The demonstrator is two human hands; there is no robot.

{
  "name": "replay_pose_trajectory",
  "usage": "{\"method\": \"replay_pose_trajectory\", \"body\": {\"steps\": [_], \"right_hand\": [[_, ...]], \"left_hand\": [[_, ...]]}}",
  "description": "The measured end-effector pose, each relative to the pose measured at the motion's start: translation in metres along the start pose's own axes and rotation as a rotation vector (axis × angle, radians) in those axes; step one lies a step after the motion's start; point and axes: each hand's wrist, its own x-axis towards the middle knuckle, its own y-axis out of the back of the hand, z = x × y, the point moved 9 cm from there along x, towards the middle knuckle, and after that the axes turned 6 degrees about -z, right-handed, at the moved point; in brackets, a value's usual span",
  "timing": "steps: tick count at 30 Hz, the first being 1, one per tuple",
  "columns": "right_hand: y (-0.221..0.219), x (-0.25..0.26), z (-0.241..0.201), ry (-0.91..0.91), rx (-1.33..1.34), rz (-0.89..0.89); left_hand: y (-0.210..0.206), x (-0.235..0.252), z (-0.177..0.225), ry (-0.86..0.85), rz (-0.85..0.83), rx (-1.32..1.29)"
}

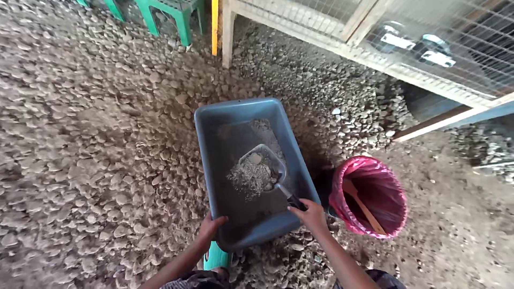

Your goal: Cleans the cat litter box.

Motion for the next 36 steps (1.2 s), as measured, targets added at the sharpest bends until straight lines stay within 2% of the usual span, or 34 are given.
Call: {"method": "replay_pose_trajectory", "body": {"steps": [3, 6, 10, 13, 22, 36], "right_hand": [[-0.001, 0.002, 0.003, 0.005, -0.013, 0.005], [0.002, 0.003, 0.011, -0.047, 0.019, -0.026], [0.005, -0.001, 0.008, -0.007, -0.025, 0.006], [0.010, -0.003, 0.006, -0.019, -0.055, -0.015], [0.012, -0.006, 0.007, 0.012, -0.079, 0.040], [0.008, -0.012, 0.020, -0.047, -0.161, -0.048]], "left_hand": [[0.004, 0.011, 0.010, -0.001, 0.073, -0.005], [0.009, 0.023, 0.000, 0.041, 0.100, 0.096], [0.013, 0.035, -0.005, -0.026, 0.013, 0.095], [0.004, 0.010, 0.016, -0.054, -0.016, 0.057], [0.001, 0.005, 0.025, -0.038, -0.025, 0.091], [0.004, 0.010, 0.022, -0.111, -0.073, -0.007]]}}
